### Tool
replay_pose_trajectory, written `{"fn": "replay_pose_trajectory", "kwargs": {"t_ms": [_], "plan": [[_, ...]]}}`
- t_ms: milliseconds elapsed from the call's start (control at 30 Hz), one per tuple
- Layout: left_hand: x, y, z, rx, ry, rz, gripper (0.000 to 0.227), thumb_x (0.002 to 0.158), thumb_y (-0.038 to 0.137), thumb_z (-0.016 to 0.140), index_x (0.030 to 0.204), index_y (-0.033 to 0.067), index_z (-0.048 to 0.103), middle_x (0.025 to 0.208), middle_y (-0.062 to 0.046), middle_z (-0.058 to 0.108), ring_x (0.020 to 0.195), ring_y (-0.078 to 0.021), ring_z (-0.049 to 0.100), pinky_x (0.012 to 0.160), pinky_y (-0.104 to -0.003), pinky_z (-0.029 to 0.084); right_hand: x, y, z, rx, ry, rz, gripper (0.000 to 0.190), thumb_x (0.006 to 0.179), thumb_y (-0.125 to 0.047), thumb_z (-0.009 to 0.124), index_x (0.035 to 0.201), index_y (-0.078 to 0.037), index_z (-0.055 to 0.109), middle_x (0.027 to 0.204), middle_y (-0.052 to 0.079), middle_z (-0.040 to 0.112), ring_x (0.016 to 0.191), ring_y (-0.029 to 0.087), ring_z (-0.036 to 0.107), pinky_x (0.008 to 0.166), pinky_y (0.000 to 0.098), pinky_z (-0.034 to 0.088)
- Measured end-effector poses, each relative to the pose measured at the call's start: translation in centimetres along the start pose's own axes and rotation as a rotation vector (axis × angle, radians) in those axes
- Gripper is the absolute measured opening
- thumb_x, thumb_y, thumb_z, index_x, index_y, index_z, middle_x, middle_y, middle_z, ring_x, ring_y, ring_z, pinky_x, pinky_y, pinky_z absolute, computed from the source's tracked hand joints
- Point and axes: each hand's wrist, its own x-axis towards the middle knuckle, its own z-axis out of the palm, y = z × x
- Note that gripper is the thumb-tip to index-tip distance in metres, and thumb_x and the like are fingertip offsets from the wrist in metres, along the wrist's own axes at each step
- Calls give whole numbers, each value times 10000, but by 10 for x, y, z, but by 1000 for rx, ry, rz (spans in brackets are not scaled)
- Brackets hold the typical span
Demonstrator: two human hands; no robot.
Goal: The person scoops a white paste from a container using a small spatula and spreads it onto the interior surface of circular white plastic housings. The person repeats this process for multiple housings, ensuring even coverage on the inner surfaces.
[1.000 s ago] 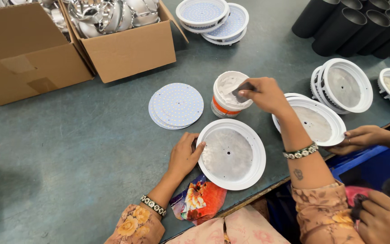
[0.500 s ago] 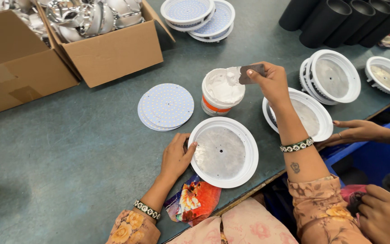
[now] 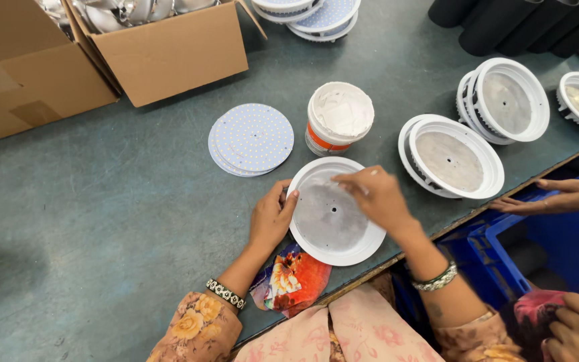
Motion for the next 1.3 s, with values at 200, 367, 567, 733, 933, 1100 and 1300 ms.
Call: {"fn": "replay_pose_trajectory", "kwargs": {"t_ms": [200,367,567,733,933,1100,1300], "plan": [[-1,-6,2,-140,54,-24,284,989,277,615,1198,94,674,668,-65,654,561,-168,605,550,-338,476,-18,-18,27,-177,75,-363,387,789,75,622,1136,-58,731,1190,49,758,1060,182,737,955,373,495],[-6,-7,5,-185,91,-23,287,994,254,612,1203,70,681,739,-83,715,607,-137,652,585,-317,507,-41,-43,52,-201,7,-316,372,782,36,642,1135,-35,733,1188,96,750,999,234,718,926,370,504],[-6,-12,11,-206,106,-50,277,995,227,628,1208,60,683,800,-86,743,672,-125,672,622,-299,527,-61,-60,47,-194,-88,-337,411,720,19,646,1118,-25,737,1165,123,764,931,268,706,894,373,502],[-4,-11,4,-259,57,-44,291,991,222,629,1218,50,689,880,-70,781,760,-90,721,674,-265,552,-68,-66,22,-27,-130,-328,399,754,49,637,1126,-62,732,1068,63,745,915,221,714,948,393,507],[-2,-4,-3,-313,-15,-91,323,980,235,635,1239,49,689,748,-39,738,649,-64,644,606,-258,513,-33,-35,-9,-130,25,-217,307,843,26,653,1122,-84,721,1027,54,761,897,233,706,896,396,499],[-1,-2,-6,-288,-14,-89,334,986,260,642,1240,51,701,665,-21,695,582,-55,593,557,-260,470,-13,-24,2,-220,28,-177,232,883,-3,672,1093,-86,728,1035,40,771,871,266,696,861,389,504],[-3,-3,-3,-282,13,-79,316,984,257,645,1220,57,706,676,5,694,588,-41,596,566,-253,481,-29,-38,16,-305,-117,-185,321,810,16,634,1103,-66,736,985,78,758,833,249,710,826,411,501]]}}
